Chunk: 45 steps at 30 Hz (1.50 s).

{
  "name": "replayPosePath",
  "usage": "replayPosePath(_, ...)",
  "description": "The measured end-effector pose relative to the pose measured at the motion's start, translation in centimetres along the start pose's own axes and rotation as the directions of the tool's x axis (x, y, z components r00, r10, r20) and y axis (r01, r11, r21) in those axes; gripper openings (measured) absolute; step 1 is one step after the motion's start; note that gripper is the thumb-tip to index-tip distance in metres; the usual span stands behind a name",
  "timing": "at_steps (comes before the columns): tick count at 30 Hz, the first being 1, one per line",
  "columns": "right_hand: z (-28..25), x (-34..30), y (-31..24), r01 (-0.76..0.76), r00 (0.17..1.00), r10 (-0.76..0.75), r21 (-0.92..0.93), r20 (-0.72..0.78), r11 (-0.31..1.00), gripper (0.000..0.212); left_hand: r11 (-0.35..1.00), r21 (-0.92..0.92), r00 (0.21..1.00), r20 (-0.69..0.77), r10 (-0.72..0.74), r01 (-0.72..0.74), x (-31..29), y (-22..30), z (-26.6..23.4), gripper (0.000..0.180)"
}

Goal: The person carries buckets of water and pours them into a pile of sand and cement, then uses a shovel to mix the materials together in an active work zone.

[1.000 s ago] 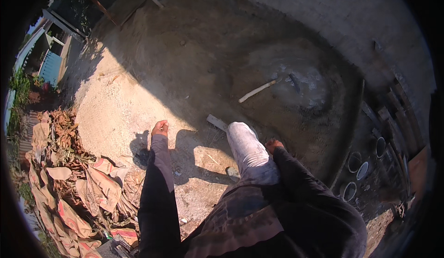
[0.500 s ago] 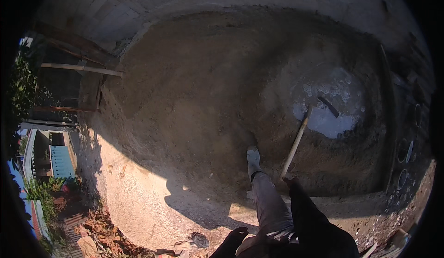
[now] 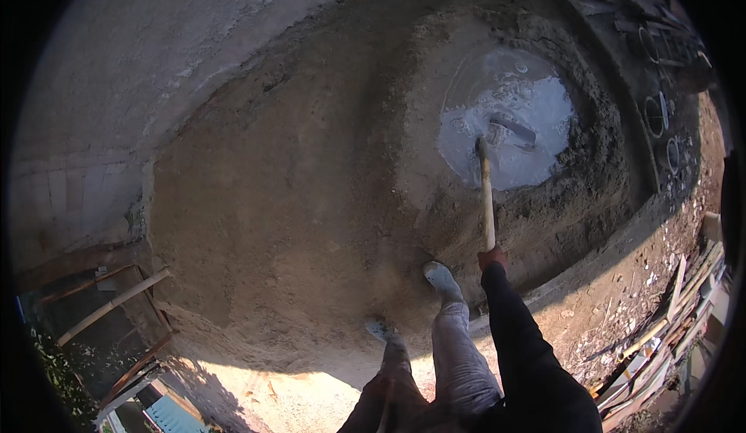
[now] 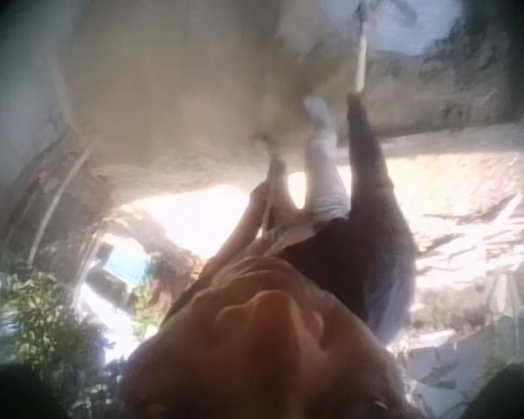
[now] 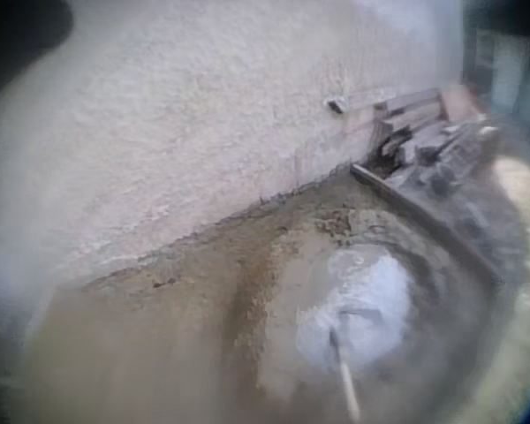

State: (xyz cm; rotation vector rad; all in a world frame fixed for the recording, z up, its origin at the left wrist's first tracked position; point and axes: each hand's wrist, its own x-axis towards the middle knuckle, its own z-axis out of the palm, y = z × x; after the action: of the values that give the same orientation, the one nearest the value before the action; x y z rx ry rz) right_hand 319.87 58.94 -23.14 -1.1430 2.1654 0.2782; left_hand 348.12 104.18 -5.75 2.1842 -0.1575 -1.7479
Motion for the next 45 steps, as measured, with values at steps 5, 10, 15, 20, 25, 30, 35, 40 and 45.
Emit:
replayPosePath(5, -14.3, 1.0, 3.6, -0.139, 0.979, 0.054, 0.443, 0.199, 0.886, 0.024, 0.845, 0.376, 0.924, 0.183, 0.335, -0.38, -0.3, 22.0, -1.6, 0.031)
replayPosePath(10, -16.2, -7.5, -3.2, -0.141, 0.99, 0.022, 0.956, 0.14, 0.257, 0.015, 0.738, 0.408, 0.828, 0.421, 0.369, -0.537, 0.4, 34.5, -7.6, 0.032)
replayPosePath(15, -15.8, -18.2, -14.8, 0.022, 1.0, -0.007, 0.982, -0.023, -0.189, 0.017, 0.449, 0.367, 0.512, 0.819, 0.261, -0.815, 5.1, 48.2, -5.3, 0.065)
replayPosePath(20, -11.4, -32.1, -28.2, 0.139, 0.987, 0.116, 0.961, -0.114, -0.238, 0.033, 0.631, 0.493, 0.523, 0.838, -0.158, -0.6, 4.1, 56.3, -4.5, 0.071)
replayPosePath(25, -15.3, -31.1, -28.3, 0.258, 0.966, 0.194, 0.623, -0.169, -0.739, 0.057, -0.003, 0.835, 0.835, 0.55, -0.015, -0.55, -0.1, 57.3, -12.8, 0.053)
replayPosePath(30, -6.6, -31.5, -27.7, 0.193, 0.825, 0.381, 0.427, 0.417, -0.884, 0.026, -0.666, 0.58, 0.841, 0.524, -0.137, -0.47, 1.0, 61.2, -16.3, 0.06)
replayPosePath(35, 13.3, -34.4, -24.7, 0.432, 0.505, 0.384, 0.159, 0.773, -0.888, 0.016, -0.785, 0.14, 0.772, 0.346, -0.533, -0.604, 8.2, 54.4, -10.0, 0.06)
replayPosePath(40, 32.7, -33.5, -19.4, 0.619, 0.26, 0.322, 0.098, 0.91, -0.779, 0.014, -0.757, -0.176, 0.707, 0.275, -0.651, -0.629, 21.6, 39.1, -4.0, 0.044)
replayPosePath(45, 40.2, -30.9, -18.1, 0.567, 0.029, 0.262, 0.2, 0.965, -0.799, 0.016, -0.691, -0.347, 0.703, 0.113, -0.702, -0.634, 25.9, 33.2, 2.8, 0.043)
